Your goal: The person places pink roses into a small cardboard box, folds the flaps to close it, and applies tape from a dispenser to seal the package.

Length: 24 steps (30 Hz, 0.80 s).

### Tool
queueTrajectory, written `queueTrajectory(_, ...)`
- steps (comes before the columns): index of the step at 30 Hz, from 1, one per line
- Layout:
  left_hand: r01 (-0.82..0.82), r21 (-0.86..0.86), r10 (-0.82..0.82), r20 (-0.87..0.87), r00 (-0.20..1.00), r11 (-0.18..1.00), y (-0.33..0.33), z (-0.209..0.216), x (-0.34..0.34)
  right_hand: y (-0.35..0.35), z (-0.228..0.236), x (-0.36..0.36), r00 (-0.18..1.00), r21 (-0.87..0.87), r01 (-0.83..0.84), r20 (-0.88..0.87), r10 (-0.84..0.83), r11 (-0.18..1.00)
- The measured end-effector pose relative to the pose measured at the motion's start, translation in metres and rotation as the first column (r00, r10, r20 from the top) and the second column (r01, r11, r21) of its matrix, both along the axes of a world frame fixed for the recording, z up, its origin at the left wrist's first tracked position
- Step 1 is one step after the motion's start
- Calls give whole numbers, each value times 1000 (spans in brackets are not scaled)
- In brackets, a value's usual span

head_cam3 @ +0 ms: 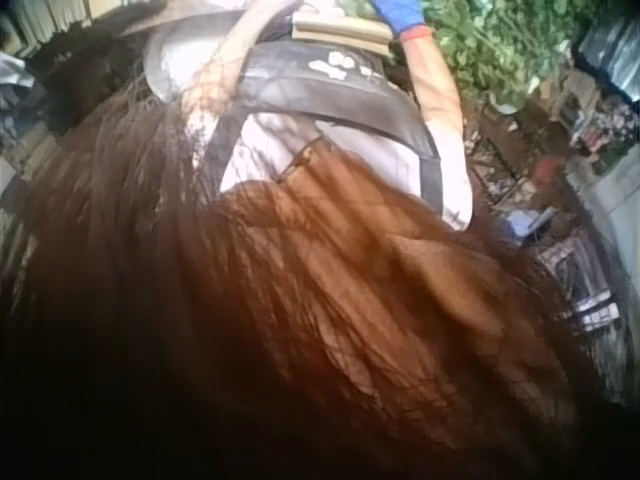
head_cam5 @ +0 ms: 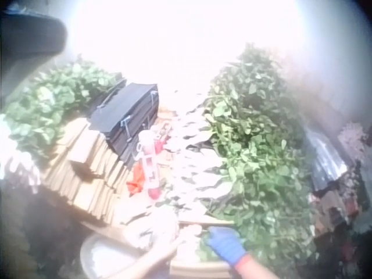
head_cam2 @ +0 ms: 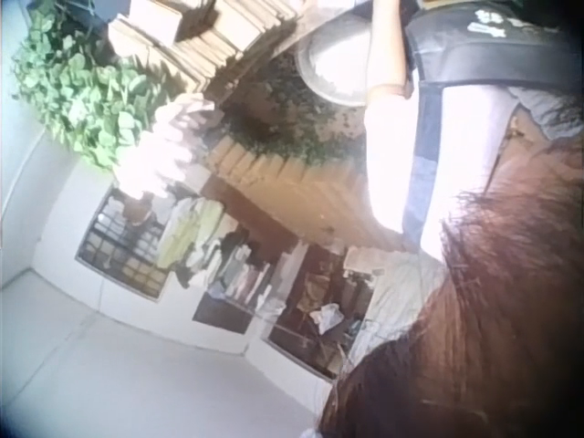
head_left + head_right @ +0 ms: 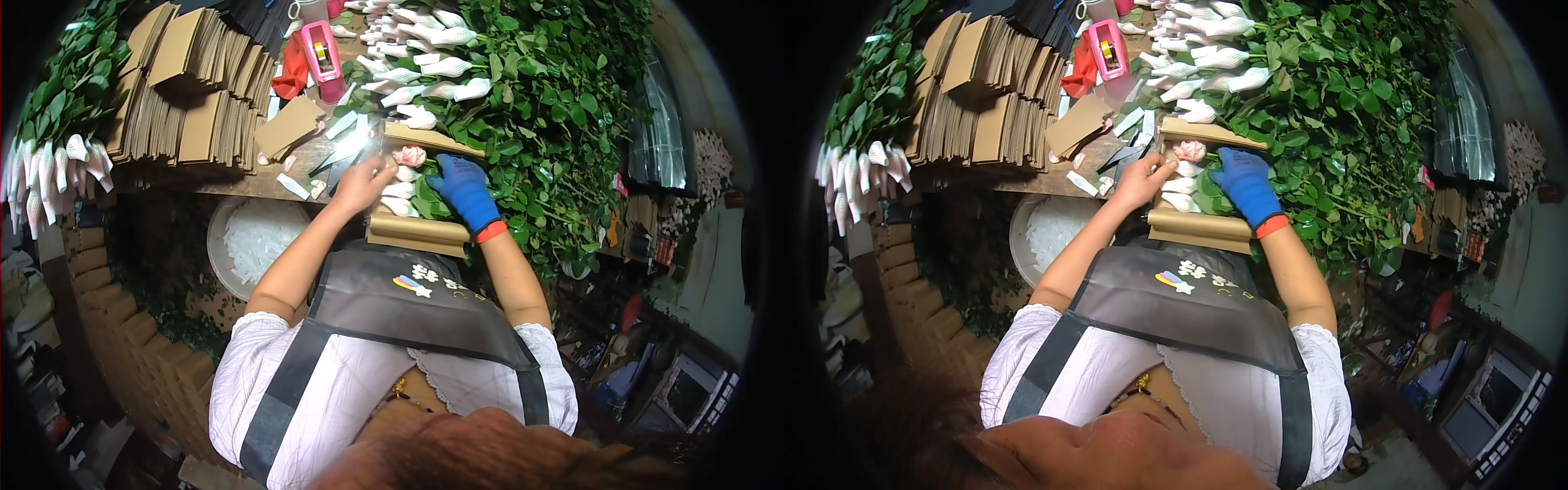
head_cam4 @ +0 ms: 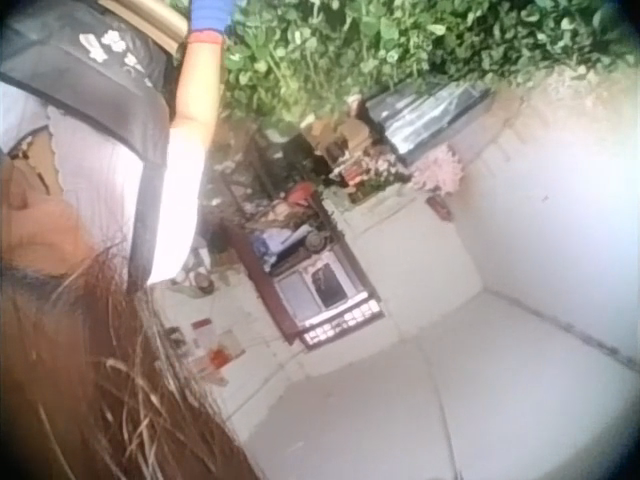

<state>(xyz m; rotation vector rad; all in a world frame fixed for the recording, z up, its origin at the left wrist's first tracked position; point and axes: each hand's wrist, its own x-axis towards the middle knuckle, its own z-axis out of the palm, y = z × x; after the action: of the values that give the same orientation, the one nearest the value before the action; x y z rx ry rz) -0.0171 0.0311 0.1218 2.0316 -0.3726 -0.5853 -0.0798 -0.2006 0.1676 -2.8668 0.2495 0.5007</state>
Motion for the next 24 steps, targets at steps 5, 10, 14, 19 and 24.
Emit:
queueTrajectory(5, -116, -280, 133, 44, 990, 953, 12, -33, -1, 6, 0, 1, 999, -46, 13, -46, -15, 999)
queueTrajectory(10, -211, -362, 162, -161, 974, 908, 55, -15, 15, -10, 5, -8, 998, 142, 4, -58, 5, 990)
queueTrajectory(14, 100, 47, -102, 24, 995, 994, 29, 14, -6, 11, 10, -3, 988, -38, -51, -147, 45, 998)
queueTrajectory(19, 74, -170, -78, -16, 997, 983, 34, 13, -7, 18, -3, -7, 989, -178, -65, -140, 40, 982)
queueTrajectory(24, 19, -127, -26, -50, 998, 992, 59, 35, 15, 18, 6, -5, 990, -138, -89, -123, 72, 987)
